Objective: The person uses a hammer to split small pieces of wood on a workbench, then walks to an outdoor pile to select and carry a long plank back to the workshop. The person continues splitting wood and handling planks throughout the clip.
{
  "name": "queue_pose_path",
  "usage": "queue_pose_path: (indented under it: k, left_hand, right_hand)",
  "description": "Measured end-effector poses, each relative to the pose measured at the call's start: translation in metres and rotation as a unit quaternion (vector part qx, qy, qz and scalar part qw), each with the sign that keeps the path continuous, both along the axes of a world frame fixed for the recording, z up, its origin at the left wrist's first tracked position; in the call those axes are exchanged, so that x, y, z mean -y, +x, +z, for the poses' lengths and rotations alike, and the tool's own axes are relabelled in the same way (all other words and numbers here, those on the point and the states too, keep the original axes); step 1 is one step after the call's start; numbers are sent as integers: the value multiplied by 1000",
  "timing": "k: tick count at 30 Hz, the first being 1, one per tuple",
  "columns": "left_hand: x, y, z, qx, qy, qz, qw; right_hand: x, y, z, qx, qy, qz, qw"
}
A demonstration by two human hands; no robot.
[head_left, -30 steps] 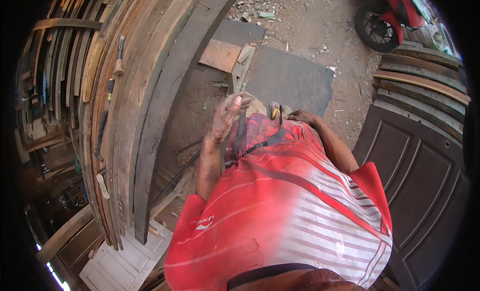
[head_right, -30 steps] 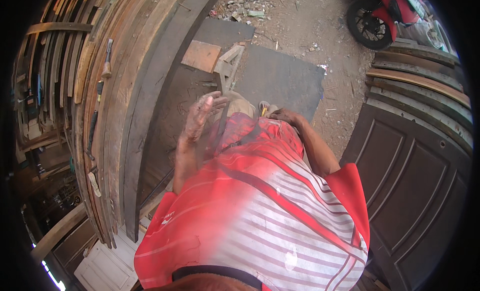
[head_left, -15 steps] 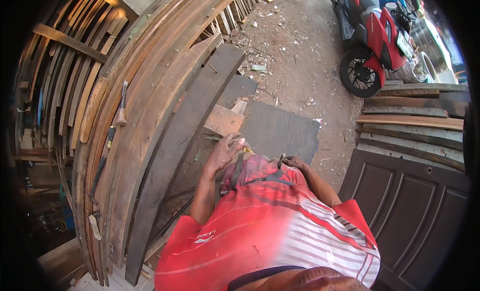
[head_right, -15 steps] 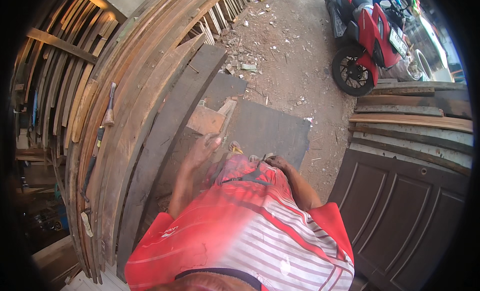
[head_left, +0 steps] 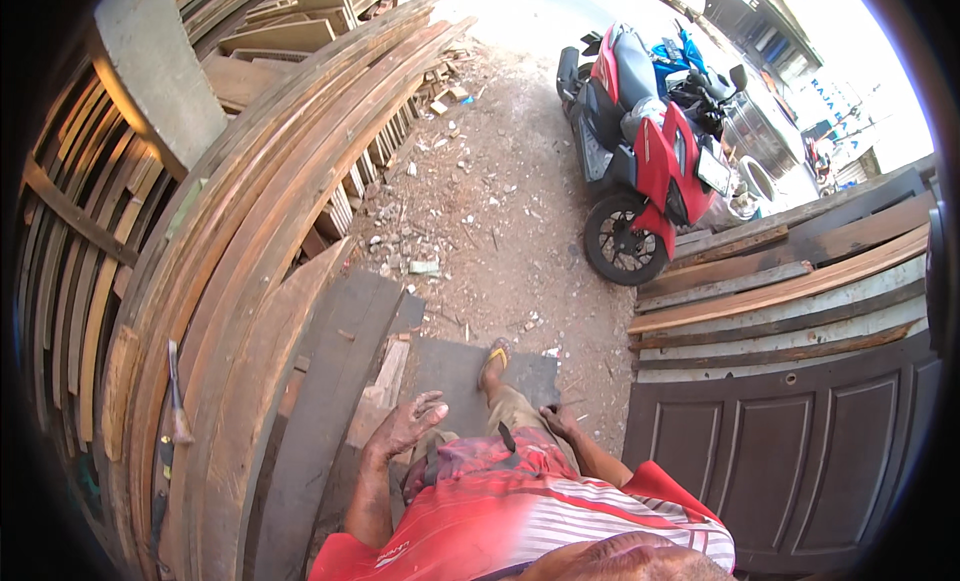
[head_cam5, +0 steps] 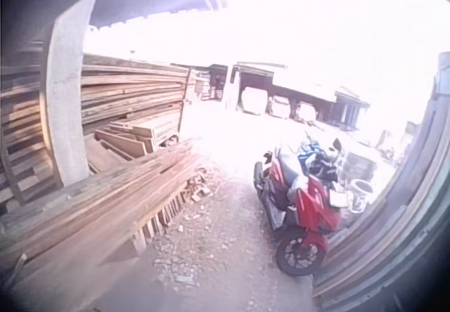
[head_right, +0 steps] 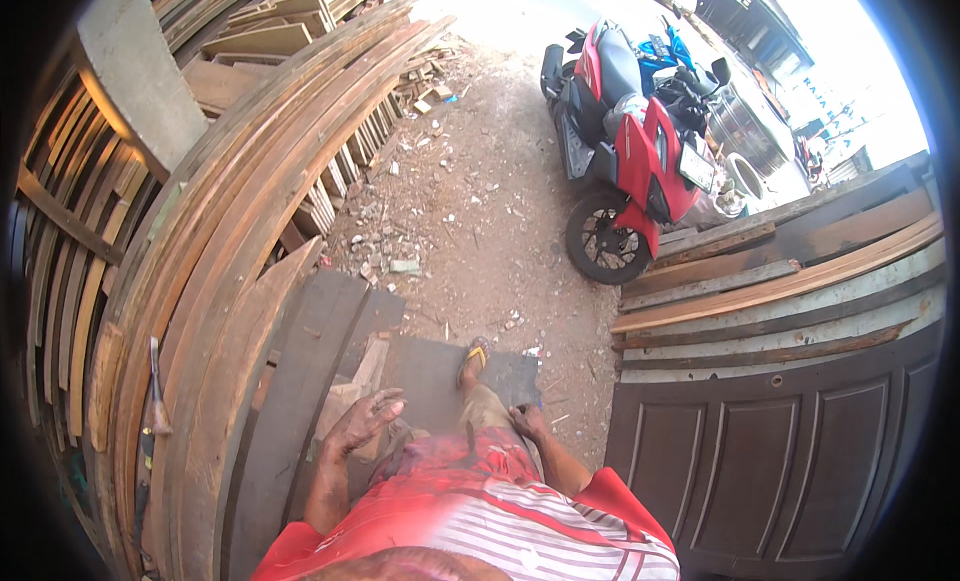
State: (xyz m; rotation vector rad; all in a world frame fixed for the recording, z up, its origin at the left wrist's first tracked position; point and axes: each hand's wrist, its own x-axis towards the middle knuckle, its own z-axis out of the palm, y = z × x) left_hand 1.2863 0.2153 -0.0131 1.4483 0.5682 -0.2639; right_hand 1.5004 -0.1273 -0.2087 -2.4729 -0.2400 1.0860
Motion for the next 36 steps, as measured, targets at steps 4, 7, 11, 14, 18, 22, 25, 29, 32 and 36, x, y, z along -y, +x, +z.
queue_pose_path:
  k: [4,7,11,14,18,22,25,29,32,36]
  left_hand:
    - [-21,92,-14,-25,103,-10,994]
    - [-34,158,-65,-63,200,-42,977]
    - [-41,197,-135,-137,233,17,963]
    - [-52,168,-230,-261,127,105,951]
    - [-47,172,-227,-312,47,125,941]
    - [-63,199,-267,-329,4,145,933]
    - [-77,237,-293,-304,-11,165,938]
    - [-101,303,-316,-251,-104,205,940]
    - [-143,370,-302,-217,-71,185,956]
    - [-218,437,-370,-124,-145,261,946]
  right_hand:
    - [-5,47,-15,-30,-31,-6,999]
    - [12,93,-59,-12,-38,-51,998]
    - [4,162,-36,-81,88,-234,965]
    - [4,222,-38,-43,128,-266,954]
    - [20,271,-61,-55,110,-353,927]
    - [7,292,-79,-82,69,-329,938]
    - [-35,307,-61,-85,30,-259,962]
    - [-69,357,-78,-30,40,-114,992]
    - [-91,405,-98,-13,44,-131,990]
    - [-150,483,-80,-60,92,-276,955]
